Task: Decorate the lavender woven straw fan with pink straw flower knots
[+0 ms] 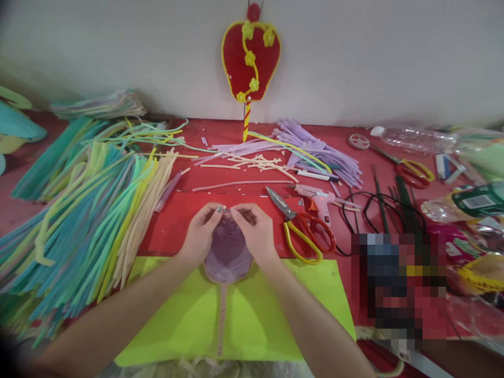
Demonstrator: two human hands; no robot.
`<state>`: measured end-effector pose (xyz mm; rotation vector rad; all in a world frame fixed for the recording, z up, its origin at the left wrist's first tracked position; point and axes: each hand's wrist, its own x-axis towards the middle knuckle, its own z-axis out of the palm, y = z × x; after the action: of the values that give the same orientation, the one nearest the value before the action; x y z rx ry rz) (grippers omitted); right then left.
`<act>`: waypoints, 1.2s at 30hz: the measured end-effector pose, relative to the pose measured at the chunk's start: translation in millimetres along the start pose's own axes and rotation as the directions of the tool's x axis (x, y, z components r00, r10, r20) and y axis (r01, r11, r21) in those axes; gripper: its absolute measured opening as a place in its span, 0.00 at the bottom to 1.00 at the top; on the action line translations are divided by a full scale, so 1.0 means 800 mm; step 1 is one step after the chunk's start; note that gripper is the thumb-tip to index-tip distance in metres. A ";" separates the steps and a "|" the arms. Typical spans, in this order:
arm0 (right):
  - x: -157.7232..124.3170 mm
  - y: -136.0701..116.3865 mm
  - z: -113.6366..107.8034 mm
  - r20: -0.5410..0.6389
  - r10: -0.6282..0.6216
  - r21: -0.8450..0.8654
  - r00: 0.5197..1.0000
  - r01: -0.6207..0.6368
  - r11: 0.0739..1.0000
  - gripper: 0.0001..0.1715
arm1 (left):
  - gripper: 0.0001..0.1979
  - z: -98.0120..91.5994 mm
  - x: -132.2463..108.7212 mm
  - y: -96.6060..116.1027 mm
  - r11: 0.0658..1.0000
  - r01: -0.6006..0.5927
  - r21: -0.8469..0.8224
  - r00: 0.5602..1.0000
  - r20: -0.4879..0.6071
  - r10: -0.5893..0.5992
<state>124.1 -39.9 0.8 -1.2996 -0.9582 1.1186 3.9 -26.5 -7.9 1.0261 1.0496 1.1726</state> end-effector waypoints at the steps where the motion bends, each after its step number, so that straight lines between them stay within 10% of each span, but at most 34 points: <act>1: 0.001 0.001 -0.001 0.007 0.025 0.045 1.000 -0.025 0.999 0.10 | 0.07 -0.002 0.002 0.000 1.000 0.011 -0.025 0.999 0.053 -0.010; 10: 0.003 -0.001 -0.010 0.275 0.251 0.315 0.928 -0.334 0.889 0.12 | 0.07 -0.015 0.013 -0.001 0.994 -0.047 -0.099 0.975 0.213 0.067; 22: -0.003 -0.006 -0.007 0.263 0.256 0.340 0.930 -0.337 0.878 0.10 | 0.08 -0.018 0.013 0.001 0.985 -0.157 0.068 0.975 0.169 0.144; 36: -0.002 -0.006 -0.011 0.455 0.400 0.360 0.796 -0.575 0.734 0.10 | 0.05 -0.023 0.004 0.015 0.738 -0.488 0.466 0.872 0.225 0.435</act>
<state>132.6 -43.0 5.0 -0.9654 -0.5060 1.9291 -15.8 -20.9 -0.4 1.8389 1.0811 1.2390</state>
